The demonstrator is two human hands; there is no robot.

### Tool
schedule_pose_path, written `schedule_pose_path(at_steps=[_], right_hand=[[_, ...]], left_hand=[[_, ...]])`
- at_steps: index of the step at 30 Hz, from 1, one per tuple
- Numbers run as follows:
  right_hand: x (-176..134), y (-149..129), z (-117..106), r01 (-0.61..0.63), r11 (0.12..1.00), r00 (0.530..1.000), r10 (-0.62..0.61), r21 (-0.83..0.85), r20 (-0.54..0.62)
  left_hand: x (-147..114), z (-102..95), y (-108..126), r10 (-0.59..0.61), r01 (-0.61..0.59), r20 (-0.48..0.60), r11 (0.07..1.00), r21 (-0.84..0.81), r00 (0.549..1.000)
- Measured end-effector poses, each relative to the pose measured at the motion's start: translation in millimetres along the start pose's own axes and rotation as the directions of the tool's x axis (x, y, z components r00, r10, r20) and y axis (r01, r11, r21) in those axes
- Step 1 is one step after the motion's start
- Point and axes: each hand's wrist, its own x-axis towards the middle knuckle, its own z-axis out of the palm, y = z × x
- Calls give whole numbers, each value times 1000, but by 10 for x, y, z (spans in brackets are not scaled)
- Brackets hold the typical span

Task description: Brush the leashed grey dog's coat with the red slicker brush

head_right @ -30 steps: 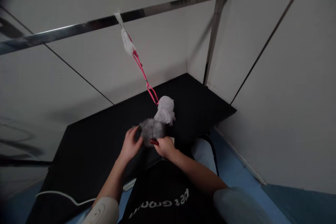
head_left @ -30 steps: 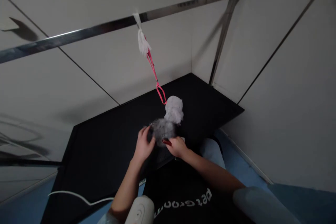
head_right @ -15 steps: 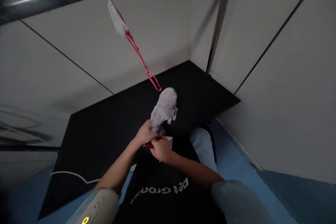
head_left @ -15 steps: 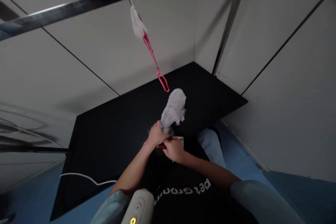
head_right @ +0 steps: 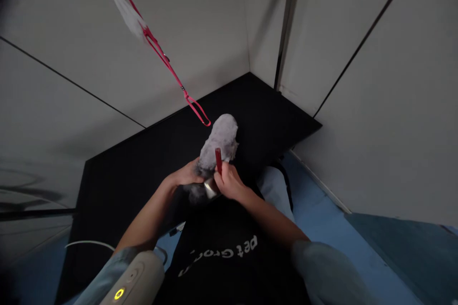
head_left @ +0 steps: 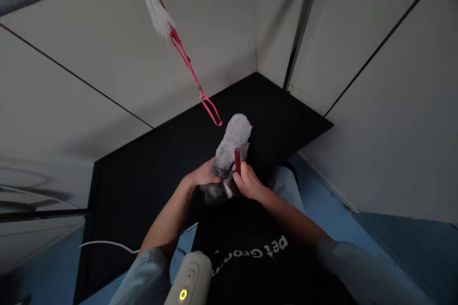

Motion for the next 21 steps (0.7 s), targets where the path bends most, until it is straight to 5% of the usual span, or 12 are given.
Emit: schedule_pose_path(at_steps=[5,10,14,18,21], right_hand=[[487,-107,-91,31,992,933,15,122,-359],[342,-138,-1,-63,926,987,114,371,-116],[316,-118,72,-90,902,936,221,423,-273],[365,-67,40,-137,849,943,269,511,-194],[396,-25,-10,-110,831,875,341,545,-343]], left_hand=[[5,-67,53,-33,38,66,997,-68,997],[41,-100,112,-2,1,104,1000,6,995],[65,-97,123,-13,13,116,1000,-1,993],[84,-135,71,15,-14,153,1000,-9,988],[105,-169,27,31,-26,148,999,-35,988]])
